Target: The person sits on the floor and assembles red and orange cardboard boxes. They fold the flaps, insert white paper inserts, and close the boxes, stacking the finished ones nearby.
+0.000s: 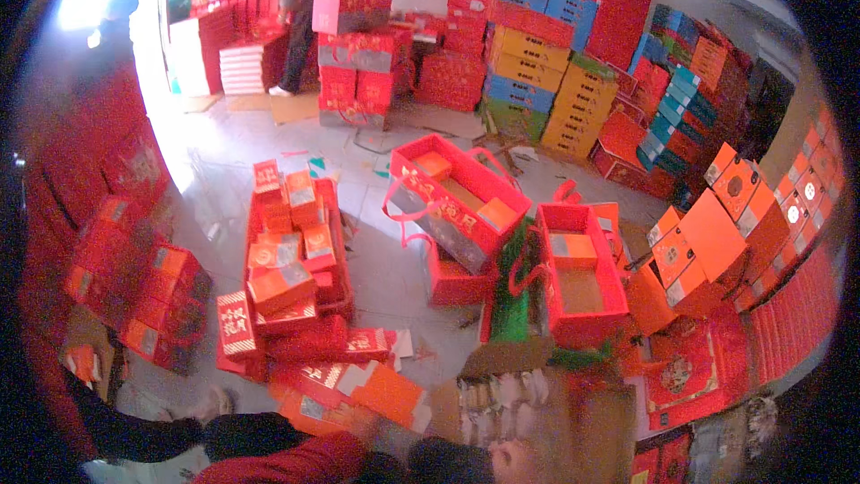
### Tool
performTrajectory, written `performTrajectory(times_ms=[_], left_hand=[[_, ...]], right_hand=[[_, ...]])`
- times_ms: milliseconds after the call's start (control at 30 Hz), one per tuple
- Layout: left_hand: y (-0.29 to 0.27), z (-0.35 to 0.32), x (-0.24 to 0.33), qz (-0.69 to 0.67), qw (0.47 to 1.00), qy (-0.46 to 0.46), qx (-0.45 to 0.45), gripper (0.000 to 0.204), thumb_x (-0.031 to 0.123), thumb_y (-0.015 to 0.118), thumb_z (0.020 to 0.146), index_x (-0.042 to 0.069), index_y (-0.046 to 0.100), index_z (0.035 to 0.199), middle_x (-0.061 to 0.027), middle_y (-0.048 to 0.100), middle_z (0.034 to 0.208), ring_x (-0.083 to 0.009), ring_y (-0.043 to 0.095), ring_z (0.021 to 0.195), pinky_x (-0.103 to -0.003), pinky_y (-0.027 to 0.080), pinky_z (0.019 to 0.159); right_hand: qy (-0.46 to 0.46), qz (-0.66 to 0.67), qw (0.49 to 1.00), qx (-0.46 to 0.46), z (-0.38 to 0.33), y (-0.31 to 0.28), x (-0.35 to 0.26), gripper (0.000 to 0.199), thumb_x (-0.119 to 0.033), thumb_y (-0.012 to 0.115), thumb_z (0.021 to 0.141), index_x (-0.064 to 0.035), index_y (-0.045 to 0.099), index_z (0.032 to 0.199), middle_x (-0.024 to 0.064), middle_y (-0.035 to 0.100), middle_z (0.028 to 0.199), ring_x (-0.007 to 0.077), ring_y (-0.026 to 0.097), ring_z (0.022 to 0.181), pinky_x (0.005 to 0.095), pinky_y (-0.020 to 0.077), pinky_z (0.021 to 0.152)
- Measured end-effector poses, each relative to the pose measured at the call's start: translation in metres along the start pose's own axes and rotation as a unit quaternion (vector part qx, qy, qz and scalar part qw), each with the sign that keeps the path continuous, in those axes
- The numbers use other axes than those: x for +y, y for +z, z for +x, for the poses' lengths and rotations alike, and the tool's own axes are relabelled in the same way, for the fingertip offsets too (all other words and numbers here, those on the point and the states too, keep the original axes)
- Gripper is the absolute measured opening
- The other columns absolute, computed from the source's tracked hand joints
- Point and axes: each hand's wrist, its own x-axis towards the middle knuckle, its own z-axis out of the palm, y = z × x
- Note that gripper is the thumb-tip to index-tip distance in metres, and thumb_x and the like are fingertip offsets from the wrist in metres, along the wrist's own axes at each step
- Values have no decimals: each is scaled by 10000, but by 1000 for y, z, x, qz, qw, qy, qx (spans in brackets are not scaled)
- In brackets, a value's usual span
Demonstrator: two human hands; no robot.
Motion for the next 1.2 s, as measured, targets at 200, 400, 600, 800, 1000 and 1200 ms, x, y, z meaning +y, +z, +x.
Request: performTrajectory(times_ms=[200, 400, 600, 800, 1000, 1200], left_hand=[[30, 10, 10, -26, 940, -99, -326, 213, 225, 531, 829, 73, 649, 919, -166, 653, 813, -313, 645, 764, -443, 506, 643], [-35, 30, 17, -352, 780, -461, -235, 263, 245, 572, 805, 24, 644, 928, -160, 655, 830, -290, 636, 804, -406, 494, 654], [-59, 60, 39, -549, 662, -507, -51, 269, 113, 564, 741, -8, 613, 976, -78, 641, 833, -223, 608, 731, -356, 472, 628], [-91, 87, 20, -645, 641, -407, 82, 290, -57, 544, 720, -5, 552, 1004, -85, 637, 833, -215, 618, 770, -333, 486, 661], [-272, 91, 13, -551, 814, -158, 93, 144, -13, 595, 776, 6, 576, 918, -46, 597, 734, -117, 546, 696, -292, 448, 618], [-427, 2, 60, -479, 874, -82, 28, 122, 78, 644, 806, 3, 598, 891, -37, 559, 694, -96, 501, 656, -266, 429, 603]], right_hand=[[41, 30, 998, -21, 7, -4, 15, 117, -45, 542, 739, 13, 636, 779, 125, 625, 738, 227, 607, 704, 316, 471, 668], [32, 31, 997, -61, 20, 7, 22, 125, -63, 536, 767, 6, 626, 819, 120, 616, 783, 229, 592, 763, 322, 456, 724], [20, 31, 997, -74, 18, -2, 9, 150, -114, 532, 828, -8, 622, 885, 136, 624, 812, 216, 597, 787, 318, 461, 744], [-16, 2, 996, -83, 20, 7, 4, 153, -121, 554, 770, 2, 637, 804, 171, 618, 768, 282, 607, 732, 346, 471, 688], [-147, -30, 989, 14, 12, 20, -17, 175, -105, 599, 747, 5, 607, 883, 176, 608, 890, 348, 580, 855, 388, 462, 768], [-412, 47, 905, 97, -28, 35, -136, 372, -51, 639, 699, 6, 537, 1052, 186, 516, 1107, 368, 492, 1035, 444, 383, 911]])
